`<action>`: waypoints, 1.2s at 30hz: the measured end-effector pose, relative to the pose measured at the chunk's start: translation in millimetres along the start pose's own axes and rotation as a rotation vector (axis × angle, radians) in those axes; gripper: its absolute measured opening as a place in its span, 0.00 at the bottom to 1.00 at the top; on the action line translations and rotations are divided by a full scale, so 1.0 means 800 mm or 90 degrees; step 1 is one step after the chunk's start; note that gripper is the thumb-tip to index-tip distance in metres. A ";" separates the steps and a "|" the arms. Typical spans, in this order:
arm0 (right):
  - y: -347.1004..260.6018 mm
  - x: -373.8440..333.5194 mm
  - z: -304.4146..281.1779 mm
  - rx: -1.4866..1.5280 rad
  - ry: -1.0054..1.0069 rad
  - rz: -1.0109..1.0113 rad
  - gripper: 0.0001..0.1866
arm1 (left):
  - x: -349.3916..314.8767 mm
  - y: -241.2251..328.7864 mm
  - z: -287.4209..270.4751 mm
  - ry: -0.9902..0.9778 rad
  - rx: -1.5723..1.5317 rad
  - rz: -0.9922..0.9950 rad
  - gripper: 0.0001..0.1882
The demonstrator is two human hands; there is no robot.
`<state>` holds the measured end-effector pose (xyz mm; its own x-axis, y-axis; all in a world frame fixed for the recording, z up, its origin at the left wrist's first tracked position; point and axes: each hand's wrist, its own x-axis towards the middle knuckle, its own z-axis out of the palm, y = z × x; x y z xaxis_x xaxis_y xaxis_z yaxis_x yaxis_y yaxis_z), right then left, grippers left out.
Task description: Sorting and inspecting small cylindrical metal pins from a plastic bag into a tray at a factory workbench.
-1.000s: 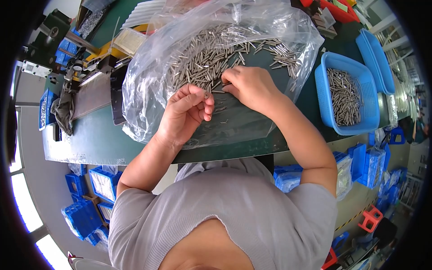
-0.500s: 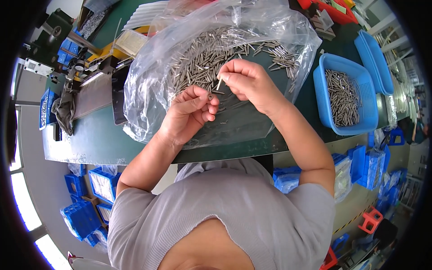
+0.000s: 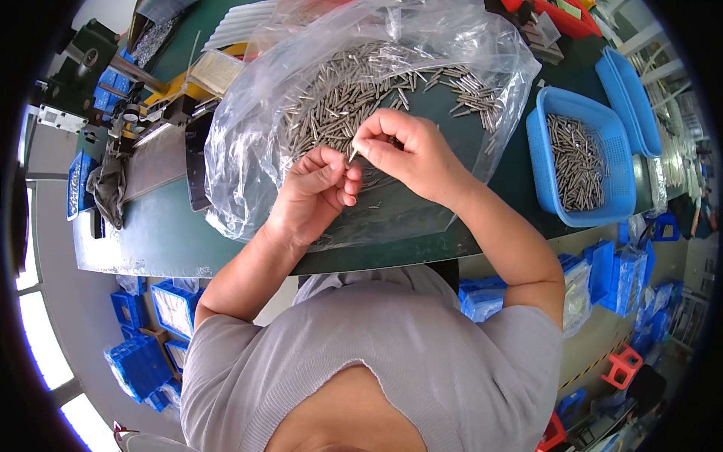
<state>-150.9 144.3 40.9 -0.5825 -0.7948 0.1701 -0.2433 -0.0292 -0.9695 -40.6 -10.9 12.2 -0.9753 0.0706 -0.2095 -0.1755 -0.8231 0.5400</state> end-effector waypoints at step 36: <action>0.016 0.010 -0.031 -0.278 -0.034 0.123 0.05 | -0.002 0.005 0.007 0.063 0.062 0.015 0.03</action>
<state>-177.9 152.4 33.9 -0.6107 -0.7914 -0.0258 -0.4445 0.3696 -0.8160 -40.0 -11.0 19.1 -0.9621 -0.0079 -0.2727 -0.1697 -0.7655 0.6207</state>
